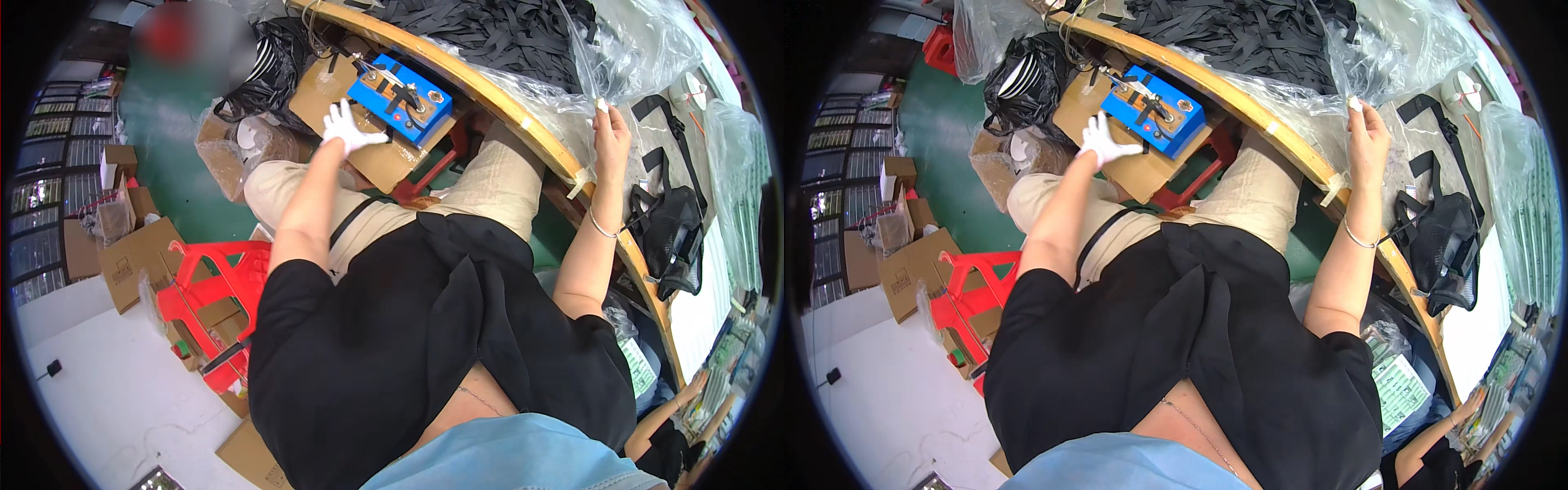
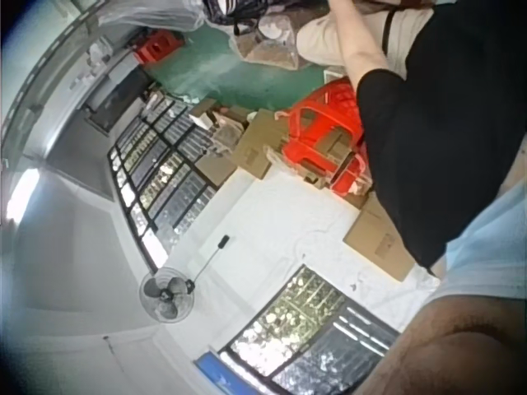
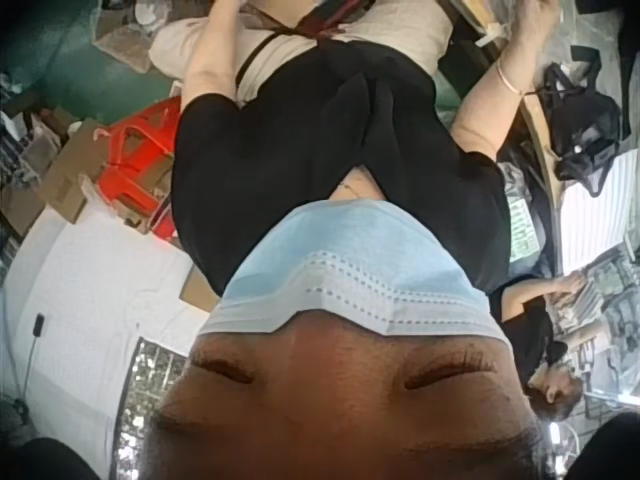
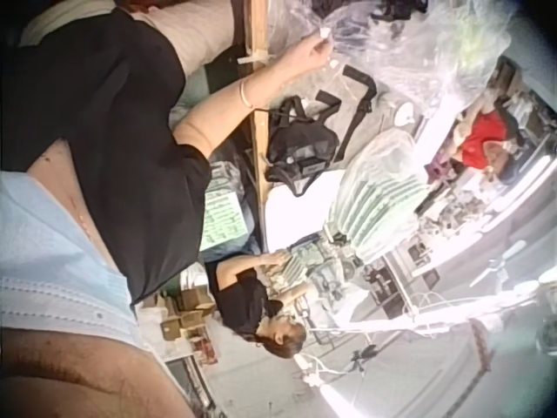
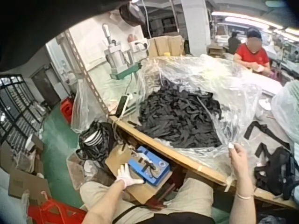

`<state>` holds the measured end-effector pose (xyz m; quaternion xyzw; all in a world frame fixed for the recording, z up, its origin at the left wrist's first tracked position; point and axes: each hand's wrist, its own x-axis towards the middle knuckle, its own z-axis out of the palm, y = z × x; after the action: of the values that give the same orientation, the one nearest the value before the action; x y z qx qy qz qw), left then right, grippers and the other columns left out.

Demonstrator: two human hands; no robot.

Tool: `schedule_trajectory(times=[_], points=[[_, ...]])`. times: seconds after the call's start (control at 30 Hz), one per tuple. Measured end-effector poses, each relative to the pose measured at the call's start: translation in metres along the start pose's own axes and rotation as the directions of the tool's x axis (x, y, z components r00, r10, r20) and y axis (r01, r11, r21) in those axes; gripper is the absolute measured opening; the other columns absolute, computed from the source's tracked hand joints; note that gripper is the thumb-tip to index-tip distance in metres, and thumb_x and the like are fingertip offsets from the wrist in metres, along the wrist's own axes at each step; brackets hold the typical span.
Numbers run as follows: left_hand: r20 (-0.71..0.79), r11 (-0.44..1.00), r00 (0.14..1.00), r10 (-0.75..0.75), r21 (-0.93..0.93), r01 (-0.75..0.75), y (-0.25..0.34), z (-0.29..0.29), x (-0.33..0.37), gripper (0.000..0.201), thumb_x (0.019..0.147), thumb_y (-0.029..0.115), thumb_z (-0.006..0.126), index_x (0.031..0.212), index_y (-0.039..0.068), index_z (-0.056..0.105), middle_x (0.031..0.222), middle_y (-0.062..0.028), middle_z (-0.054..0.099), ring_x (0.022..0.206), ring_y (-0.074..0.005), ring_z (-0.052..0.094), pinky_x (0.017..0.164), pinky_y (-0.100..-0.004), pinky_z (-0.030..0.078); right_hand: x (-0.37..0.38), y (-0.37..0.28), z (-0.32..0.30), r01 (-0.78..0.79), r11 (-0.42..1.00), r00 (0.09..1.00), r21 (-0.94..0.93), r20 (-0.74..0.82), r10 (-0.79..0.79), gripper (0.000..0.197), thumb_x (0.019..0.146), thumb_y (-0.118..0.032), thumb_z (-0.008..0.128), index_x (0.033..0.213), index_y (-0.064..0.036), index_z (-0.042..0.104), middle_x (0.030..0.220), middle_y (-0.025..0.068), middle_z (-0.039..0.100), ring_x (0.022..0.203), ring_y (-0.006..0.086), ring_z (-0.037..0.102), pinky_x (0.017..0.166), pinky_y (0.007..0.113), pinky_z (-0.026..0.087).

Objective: Assembling a circular white base with a black strap and small electronic or plastic parts in a factory workspace.

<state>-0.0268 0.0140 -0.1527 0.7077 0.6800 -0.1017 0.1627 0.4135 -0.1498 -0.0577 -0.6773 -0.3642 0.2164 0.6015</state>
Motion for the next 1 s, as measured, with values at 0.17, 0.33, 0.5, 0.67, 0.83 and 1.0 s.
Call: schedule_trajectory(times=[0.17,0.33,0.5,0.67,0.83,1.0], points=[[-0.019,0.992,0.996,-0.085,0.089,0.087,0.018,0.015,0.003,0.135,0.046,0.068,0.076,0.147,0.011,0.006,0.152,-0.0172,0.006,0.139,-0.0358,0.009,0.109,-0.0514,0.020,0.003,0.000,0.006,-0.081,0.997,0.996,0.022,-0.035,0.081,0.033,0.090,-0.028,0.061,0.104,0.0016,0.064,0.071,-0.0049,0.048,0.064,0.0036,0.041,0.057,0.018,0.031],[-0.124,0.998,0.990,-0.062,-0.005,0.061,-0.007,-0.005,0.040,0.107,0.057,0.058,0.076,0.142,0.016,0.027,0.141,-0.0115,0.033,0.127,-0.0322,0.033,0.102,-0.0449,0.033,0.008,0.002,-0.003,-0.094,0.994,0.995,-0.051,-0.040,0.092,0.032,0.090,-0.028,0.060,0.103,0.0011,0.064,0.071,-0.0048,0.049,0.064,0.0038,0.040,0.057,0.018,0.031],[-0.282,0.972,0.949,0.142,-0.141,-0.188,-0.047,-0.002,0.078,0.044,0.074,0.034,0.072,0.111,0.014,0.061,0.109,-0.0123,0.058,0.106,-0.0320,0.053,0.091,-0.0379,0.044,0.009,0.004,-0.002,-0.106,0.990,0.994,-0.090,-0.026,0.104,0.032,0.091,-0.026,0.060,0.106,0.0013,0.062,0.072,-0.0053,0.048,0.064,0.0031,0.039,0.056,0.018,0.030],[-0.150,0.946,0.944,0.294,-0.096,-0.309,-0.056,-0.001,0.112,0.023,0.080,0.022,0.065,0.096,0.006,0.062,0.102,-0.0174,0.059,0.095,-0.0354,0.057,0.084,-0.0402,0.045,0.013,0.010,-0.006,-0.098,0.991,0.995,-0.092,-0.042,0.095,0.030,0.091,-0.024,0.059,0.108,0.0014,0.061,0.073,-0.0052,0.048,0.063,0.0028,0.039,0.056,0.017,0.030],[-0.212,0.920,0.972,0.097,-0.354,-0.169,-0.046,-0.016,0.154,0.040,0.074,0.031,0.072,0.104,0.007,0.061,0.110,-0.0158,0.057,0.102,-0.0332,0.055,0.089,-0.0385,0.044,0.012,0.008,-0.008,-0.135,0.984,0.990,-0.120,-0.063,0.128,0.031,0.092,-0.023,0.057,0.112,0.0008,0.059,0.074,-0.0048,0.049,0.063,0.0023,0.040,0.055,0.016,0.029],[-0.147,0.988,0.987,-0.059,-0.150,0.037,-0.015,-0.064,0.164,0.121,0.049,0.060,0.081,0.143,0.009,0.025,0.138,-0.0167,0.036,0.127,-0.0336,0.038,0.105,-0.0374,0.035,0.010,0.011,0.000,-0.104,0.989,0.991,-0.110,-0.091,0.094,0.030,0.093,-0.023,0.056,0.114,-0.0022,0.058,0.068,-0.0083,0.046,0.051,-0.0011,0.035,0.045,0.015,0.023]])
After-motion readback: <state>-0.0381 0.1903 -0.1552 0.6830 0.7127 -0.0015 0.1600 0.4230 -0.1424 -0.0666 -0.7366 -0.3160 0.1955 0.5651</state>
